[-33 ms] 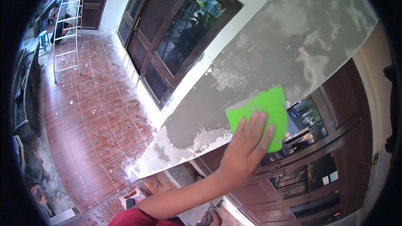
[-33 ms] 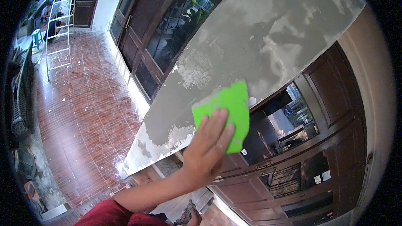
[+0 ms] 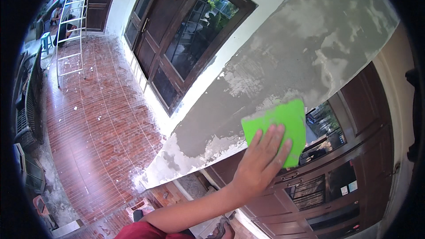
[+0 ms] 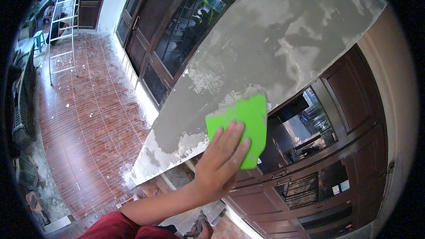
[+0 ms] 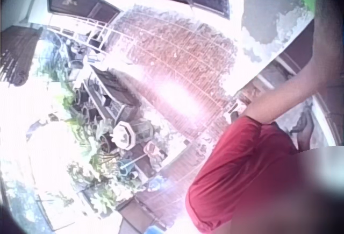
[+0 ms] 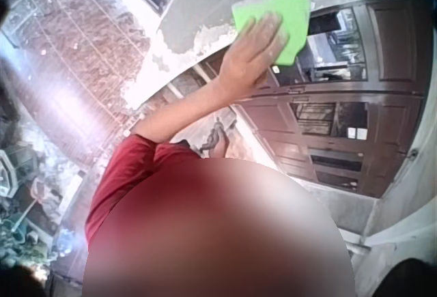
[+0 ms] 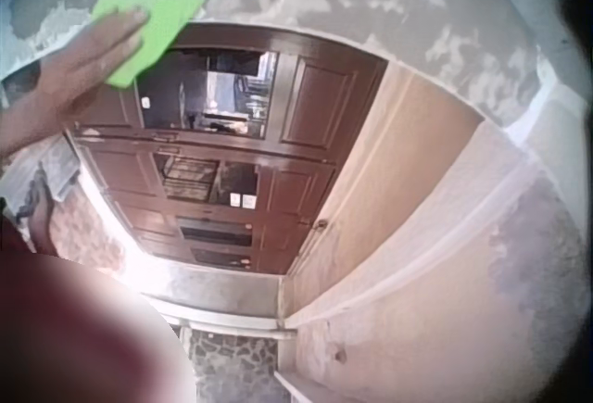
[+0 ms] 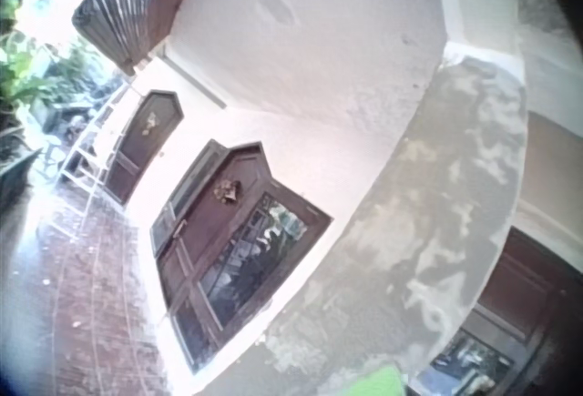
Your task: The person uses a green plastic trowel to apply and smooth plaster onto a vertical column. They repeatedly spread the material, scrape excess from the trowel, and continue smoothing the surface while another person works nearby.
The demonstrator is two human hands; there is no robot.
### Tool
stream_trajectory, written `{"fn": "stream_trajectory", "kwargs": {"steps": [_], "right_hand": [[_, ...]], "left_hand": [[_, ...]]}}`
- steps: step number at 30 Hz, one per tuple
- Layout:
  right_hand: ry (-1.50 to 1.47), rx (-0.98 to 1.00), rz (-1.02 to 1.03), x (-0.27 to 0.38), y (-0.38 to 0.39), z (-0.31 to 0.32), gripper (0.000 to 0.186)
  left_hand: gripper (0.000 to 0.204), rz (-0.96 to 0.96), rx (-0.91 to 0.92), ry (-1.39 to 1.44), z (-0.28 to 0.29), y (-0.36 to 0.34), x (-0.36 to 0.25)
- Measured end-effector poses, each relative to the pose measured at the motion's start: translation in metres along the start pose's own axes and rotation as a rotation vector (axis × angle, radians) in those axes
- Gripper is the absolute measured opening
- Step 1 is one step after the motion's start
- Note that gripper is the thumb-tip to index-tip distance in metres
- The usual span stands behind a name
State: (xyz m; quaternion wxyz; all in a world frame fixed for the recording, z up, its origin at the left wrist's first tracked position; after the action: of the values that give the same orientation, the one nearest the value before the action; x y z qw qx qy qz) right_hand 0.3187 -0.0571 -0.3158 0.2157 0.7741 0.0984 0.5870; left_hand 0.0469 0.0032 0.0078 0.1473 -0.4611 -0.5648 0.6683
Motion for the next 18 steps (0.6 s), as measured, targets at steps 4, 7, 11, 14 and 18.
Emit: {"fn": "stream_trajectory", "kwargs": {"steps": [4, 7, 11, 14, 18], "right_hand": [[-0.017, 0.009, 0.036, 0.004, 0.002, -0.009, 0.027], [-0.012, 0.041, 0.019, 0.001, 0.004, -0.011, 0.029], [-0.037, -0.042, -0.048, -0.004, 0.013, -0.004, 0.033], [0.013, -0.03, -0.048, -0.003, 0.016, -0.003, 0.035], [-0.022, -0.023, -0.022, -0.006, 0.014, 0.001, 0.035]], "left_hand": [[0.064, 0.014, 0.042, 0.066, 0.015, 0.02, -0.002], [0.064, 0.03, -0.094, -0.029, 0.042, 0.014, 0.01], [0.073, 0.047, -0.166, -0.205, 0.055, -0.028, 0.043], [0.075, 0.061, -0.197, -0.179, 0.042, -0.046, 0.046], [0.077, 0.057, -0.102, -0.13, 0.01, -0.04, 0.027]]}}
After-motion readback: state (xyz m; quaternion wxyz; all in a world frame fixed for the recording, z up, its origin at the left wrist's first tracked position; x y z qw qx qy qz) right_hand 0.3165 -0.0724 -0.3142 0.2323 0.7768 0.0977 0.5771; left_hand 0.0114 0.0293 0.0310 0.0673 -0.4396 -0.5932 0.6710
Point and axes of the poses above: each hand's wrist, its own y-axis away from the middle knuckle, its own z-axis out of the back of the hand, x = y × z, the point moved 7 cm from there along -y, towards the middle knuckle, and after that the axes turned 8 degrees about x, right-handed, at the moved point
